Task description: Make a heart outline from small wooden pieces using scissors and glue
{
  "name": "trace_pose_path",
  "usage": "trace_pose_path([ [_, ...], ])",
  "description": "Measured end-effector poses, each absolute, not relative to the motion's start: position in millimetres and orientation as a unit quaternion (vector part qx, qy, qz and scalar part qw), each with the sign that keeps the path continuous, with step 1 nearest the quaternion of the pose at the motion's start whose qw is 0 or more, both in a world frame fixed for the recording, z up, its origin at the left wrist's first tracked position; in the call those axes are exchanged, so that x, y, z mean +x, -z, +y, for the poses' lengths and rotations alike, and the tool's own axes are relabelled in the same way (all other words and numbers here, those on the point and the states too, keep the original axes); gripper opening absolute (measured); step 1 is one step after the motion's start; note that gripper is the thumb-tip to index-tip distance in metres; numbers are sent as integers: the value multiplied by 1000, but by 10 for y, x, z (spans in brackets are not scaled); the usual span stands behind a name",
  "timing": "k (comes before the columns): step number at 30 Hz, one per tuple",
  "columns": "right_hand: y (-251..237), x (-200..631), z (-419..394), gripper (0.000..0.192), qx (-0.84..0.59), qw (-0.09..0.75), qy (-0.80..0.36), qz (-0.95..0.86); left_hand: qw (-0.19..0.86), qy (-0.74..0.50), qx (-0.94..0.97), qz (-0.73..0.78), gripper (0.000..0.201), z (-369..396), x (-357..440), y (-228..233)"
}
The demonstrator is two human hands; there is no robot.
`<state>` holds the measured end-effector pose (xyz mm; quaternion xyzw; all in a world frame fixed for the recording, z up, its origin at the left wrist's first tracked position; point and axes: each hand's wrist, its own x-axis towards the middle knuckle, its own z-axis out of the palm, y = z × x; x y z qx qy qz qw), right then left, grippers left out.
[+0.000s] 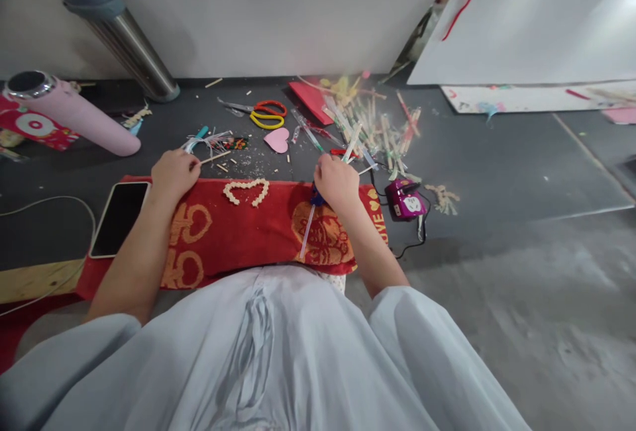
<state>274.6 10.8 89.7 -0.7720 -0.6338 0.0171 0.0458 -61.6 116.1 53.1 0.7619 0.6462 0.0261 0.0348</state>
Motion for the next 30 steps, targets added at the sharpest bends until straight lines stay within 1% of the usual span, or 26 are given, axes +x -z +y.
trace_pose_path([
  [2,-910,2662,78,33,-755,81,-35,-650,33,-62,765,640,35,1098,-610,-609],
  [4,-914,2575,69,30,-722,136,-59,-675,38,-105,776,621,35,980,-579,-724],
  [8,-928,2389,94,24,-630,286,-117,-713,39,-165,800,575,38,632,-454,-1013],
  [11,-959,2253,115,24,-570,371,-163,-715,37,-175,815,551,38,394,-367,-1199],
  [15,-1009,2129,107,24,-514,438,-204,-709,-23,-168,829,533,42,224,-332,-1294],
  [17,-1026,2102,85,22,-491,462,-208,-709,-62,-176,838,514,40,186,-345,-1268],
  [19,-1025,2094,49,19,-476,473,-200,-714,-114,-208,849,472,33,157,-362,-1207],
  [21,-996,2091,1,19,-468,474,-193,-720,-155,-233,864,419,25,125,-365,-1134],
  [23,-934,2083,-52,20,-467,468,-198,-723,-170,-249,878,372,20,88,-345,-1065],
  [30,-645,1959,-220,17,-485,445,-245,-712,-89,-214,909,348,21,2,-173,-839],
])
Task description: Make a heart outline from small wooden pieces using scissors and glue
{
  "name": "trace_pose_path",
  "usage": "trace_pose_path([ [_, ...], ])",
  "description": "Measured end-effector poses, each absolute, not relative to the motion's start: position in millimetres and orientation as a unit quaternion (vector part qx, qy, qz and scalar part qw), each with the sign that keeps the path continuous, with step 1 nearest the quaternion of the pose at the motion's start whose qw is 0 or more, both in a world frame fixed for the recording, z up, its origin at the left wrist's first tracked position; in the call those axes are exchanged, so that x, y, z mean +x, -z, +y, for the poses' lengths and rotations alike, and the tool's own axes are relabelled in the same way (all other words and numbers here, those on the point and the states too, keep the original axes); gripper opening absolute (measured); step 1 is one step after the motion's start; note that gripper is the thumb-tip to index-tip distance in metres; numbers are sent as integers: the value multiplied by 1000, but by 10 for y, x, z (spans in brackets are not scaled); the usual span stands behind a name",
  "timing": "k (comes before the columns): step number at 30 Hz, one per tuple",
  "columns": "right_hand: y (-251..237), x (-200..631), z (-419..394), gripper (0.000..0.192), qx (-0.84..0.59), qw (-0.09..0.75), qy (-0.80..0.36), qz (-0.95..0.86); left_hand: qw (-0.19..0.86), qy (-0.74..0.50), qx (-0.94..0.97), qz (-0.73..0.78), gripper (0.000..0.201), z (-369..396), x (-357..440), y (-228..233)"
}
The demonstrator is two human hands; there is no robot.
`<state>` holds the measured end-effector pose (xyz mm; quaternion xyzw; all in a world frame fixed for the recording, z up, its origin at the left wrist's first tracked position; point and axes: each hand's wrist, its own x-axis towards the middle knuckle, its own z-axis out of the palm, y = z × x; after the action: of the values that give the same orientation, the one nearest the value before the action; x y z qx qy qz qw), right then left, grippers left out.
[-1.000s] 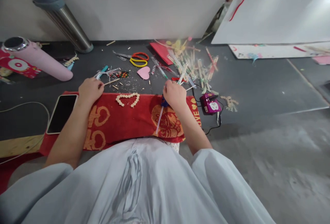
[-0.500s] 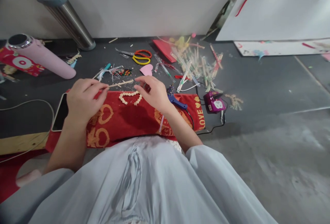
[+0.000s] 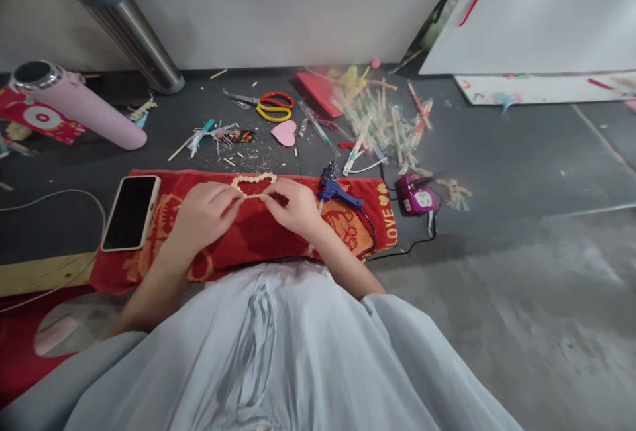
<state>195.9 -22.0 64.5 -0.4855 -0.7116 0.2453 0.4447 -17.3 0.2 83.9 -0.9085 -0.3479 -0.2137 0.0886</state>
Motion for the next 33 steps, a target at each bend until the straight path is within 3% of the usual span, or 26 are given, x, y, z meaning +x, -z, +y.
trace_pose_path([
  [9,-530,2237,-494,22,-632,255,-131,-721,-5,160,-903,-400,24,9,-152,-695],
  [16,-518,2768,-595,17,-744,225,-44,-628,-12,131,-887,-443,27,15,-199,-680],
  [23,-477,2741,-606,21,-734,226,-70,-636,-20,21,-848,-529,30,108,-380,-569],
  [30,-415,2636,-565,23,-718,224,-99,-651,-62,32,-778,-625,29,306,-590,-609],
  [33,-420,2578,-519,23,-701,234,-104,-666,-34,48,-756,-652,31,559,-726,-631],
])
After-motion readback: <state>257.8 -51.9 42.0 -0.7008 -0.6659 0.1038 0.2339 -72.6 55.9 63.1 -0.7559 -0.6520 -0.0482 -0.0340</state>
